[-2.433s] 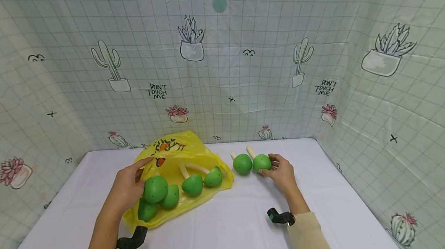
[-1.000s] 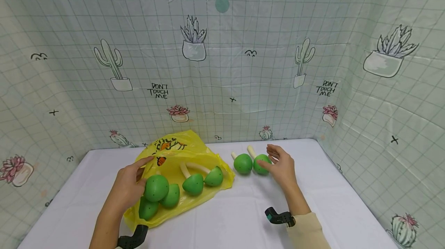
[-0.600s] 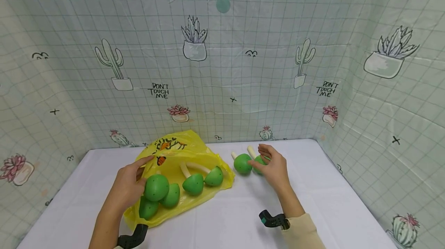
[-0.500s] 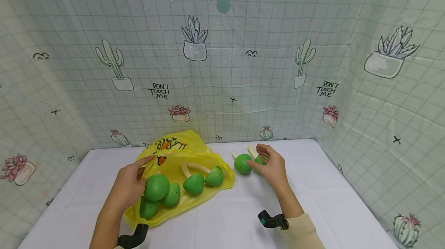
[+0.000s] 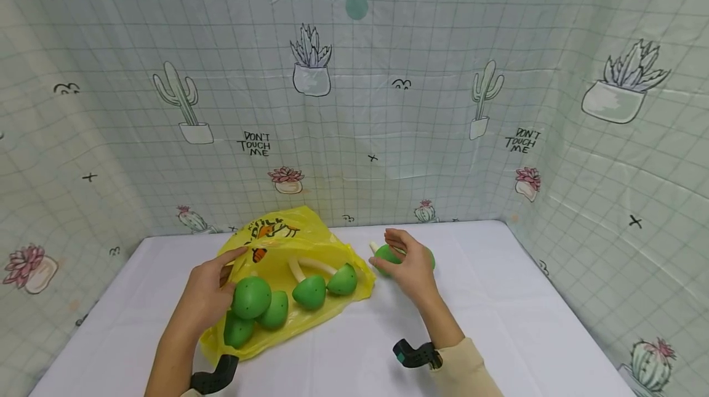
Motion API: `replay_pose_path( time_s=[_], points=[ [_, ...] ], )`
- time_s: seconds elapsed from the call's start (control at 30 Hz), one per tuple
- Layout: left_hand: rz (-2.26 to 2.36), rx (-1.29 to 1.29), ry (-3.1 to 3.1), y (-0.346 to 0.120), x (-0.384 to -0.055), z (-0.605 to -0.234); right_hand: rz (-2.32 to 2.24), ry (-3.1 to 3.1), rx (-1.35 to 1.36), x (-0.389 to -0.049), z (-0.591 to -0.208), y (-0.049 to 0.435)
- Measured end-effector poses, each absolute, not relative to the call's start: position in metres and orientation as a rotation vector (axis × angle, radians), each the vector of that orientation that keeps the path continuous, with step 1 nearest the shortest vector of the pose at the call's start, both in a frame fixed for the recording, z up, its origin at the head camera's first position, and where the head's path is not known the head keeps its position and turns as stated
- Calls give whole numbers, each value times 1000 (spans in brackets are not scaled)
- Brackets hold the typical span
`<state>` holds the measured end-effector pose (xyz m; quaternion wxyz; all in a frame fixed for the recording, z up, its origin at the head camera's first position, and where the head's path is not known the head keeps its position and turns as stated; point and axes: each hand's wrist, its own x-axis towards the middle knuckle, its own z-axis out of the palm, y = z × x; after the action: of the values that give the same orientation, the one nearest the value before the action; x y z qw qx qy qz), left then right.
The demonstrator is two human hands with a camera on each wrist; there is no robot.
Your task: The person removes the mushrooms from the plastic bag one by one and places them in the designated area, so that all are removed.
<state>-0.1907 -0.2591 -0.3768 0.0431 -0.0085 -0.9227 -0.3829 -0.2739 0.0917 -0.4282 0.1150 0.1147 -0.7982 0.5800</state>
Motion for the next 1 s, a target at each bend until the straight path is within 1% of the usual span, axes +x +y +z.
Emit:
replay_pose_path(
  time_s=[1.0],
  points=[
    [-1175,-21,-2824,-261,-192,-376,1748,-2328,653,-248,-420,2]
  ],
)
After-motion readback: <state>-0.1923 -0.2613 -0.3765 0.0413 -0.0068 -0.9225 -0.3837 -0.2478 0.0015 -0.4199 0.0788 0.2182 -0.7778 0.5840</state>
